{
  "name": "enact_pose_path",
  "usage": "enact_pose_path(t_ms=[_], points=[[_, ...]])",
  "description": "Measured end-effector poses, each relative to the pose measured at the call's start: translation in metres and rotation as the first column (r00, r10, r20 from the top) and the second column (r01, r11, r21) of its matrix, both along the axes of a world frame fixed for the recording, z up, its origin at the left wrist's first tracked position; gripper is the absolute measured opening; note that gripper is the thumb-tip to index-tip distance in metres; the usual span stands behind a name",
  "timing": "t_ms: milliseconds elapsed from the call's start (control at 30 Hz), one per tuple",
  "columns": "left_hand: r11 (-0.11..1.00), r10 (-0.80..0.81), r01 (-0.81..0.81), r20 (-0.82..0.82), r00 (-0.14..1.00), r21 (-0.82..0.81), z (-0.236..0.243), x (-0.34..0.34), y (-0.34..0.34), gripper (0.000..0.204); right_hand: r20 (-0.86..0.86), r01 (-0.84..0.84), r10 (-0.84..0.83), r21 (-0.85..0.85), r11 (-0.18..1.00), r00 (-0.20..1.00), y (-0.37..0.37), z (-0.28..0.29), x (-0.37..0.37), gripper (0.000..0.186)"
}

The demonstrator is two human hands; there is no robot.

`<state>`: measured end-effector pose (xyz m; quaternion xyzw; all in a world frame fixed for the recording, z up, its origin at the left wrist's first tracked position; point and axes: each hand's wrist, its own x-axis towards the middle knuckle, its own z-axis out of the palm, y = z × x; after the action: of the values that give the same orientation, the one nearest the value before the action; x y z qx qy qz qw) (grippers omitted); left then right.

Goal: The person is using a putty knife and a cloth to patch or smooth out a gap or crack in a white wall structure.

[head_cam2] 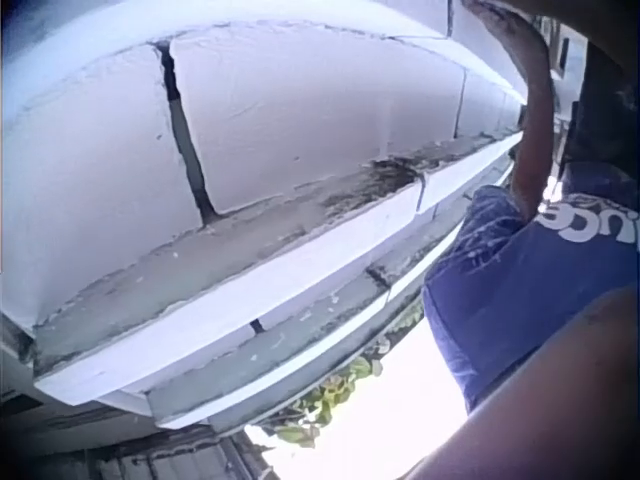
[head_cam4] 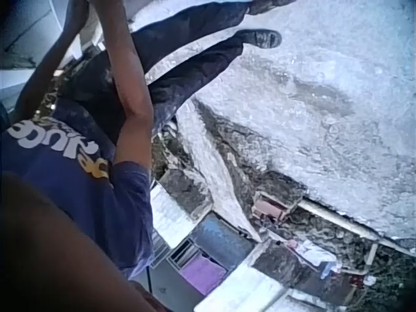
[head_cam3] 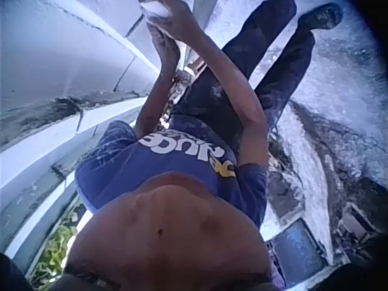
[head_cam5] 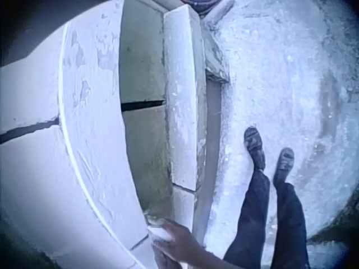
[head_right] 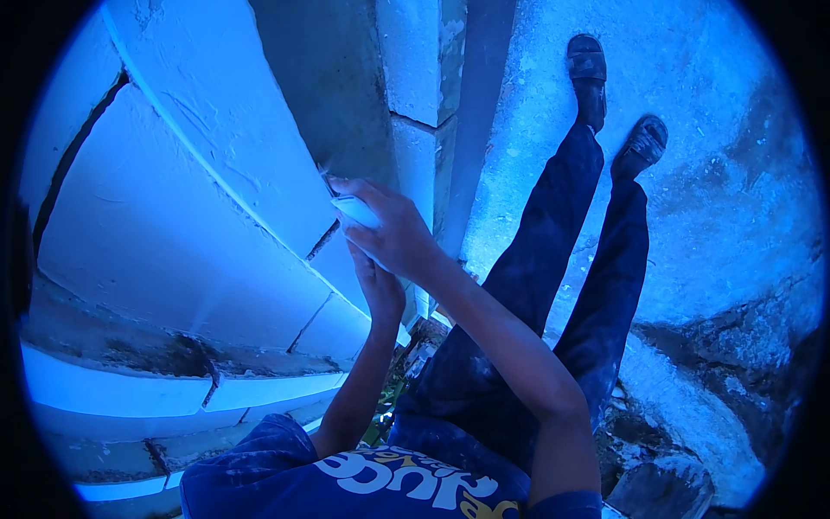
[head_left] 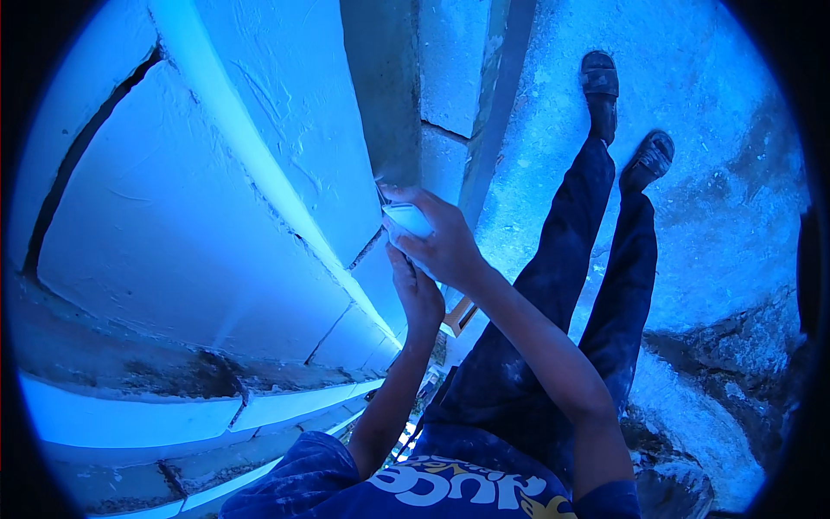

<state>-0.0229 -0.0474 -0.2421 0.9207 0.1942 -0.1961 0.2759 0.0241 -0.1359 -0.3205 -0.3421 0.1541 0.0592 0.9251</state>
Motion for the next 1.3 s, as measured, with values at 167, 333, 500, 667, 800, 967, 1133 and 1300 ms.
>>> enact_pose_path(t_ms=[167,333,500,667,800,967,1133,1300], points=[[0.999,-0.042,0.042,0.012,0.999,-0.004,-0.007,-0.023,0.008,0.047,0.071,-0.068,0.074,-0.078,0.995,0.995,-0.007,0.001,-0.013,0.052],[0.990,0.075,-0.069,0.042,0.996,-0.125,-0.010,0.004,-0.003,0.050,0.067,0.011,-0.003,-0.115,0.993,0.998,-0.013,-0.003,0.010,0.057],[0.990,0.038,-0.028,0.075,0.996,-0.138,-0.007,0.009,0.002,0.042,0.077,0.001,0.008,-0.118,0.993,0.997,-0.022,0.002,0.017,0.059],[0.993,0.012,0.003,0.126,0.992,-0.114,-0.012,0.020,-0.009,0.032,0.095,0.046,-0.033,-0.144,0.988,0.995,-0.025,0.001,0.025,0.060],[0.991,-0.134,0.133,0.119,0.984,0.019,-0.019,0.028,-0.012,0.035,0.120,0.104,-0.080,-0.215,0.971,0.990,-0.037,-0.004,0.043,0.064],[0.976,0.074,-0.046,0.127,0.989,-0.211,-0.023,0.024,-0.030,0.034,0.093,0.046,-0.024,-0.243,0.969,0.995,-0.045,-0.002,0.039,0.064],[0.974,0.022,0.005,0.120,0.993,-0.225,-0.032,0.027,-0.027,0.040,0.137,0.064,-0.028,-0.261,0.963,0.990,-0.059,-0.006,0.052,0.066],[0.899,0.176,-0.136,0.060,0.983,-0.416,-0.030,0.024,-0.020,0.043,0.135,0.059,-0.021,-0.286,0.956,0.991,-0.050,-0.006,0.049,0.063]])
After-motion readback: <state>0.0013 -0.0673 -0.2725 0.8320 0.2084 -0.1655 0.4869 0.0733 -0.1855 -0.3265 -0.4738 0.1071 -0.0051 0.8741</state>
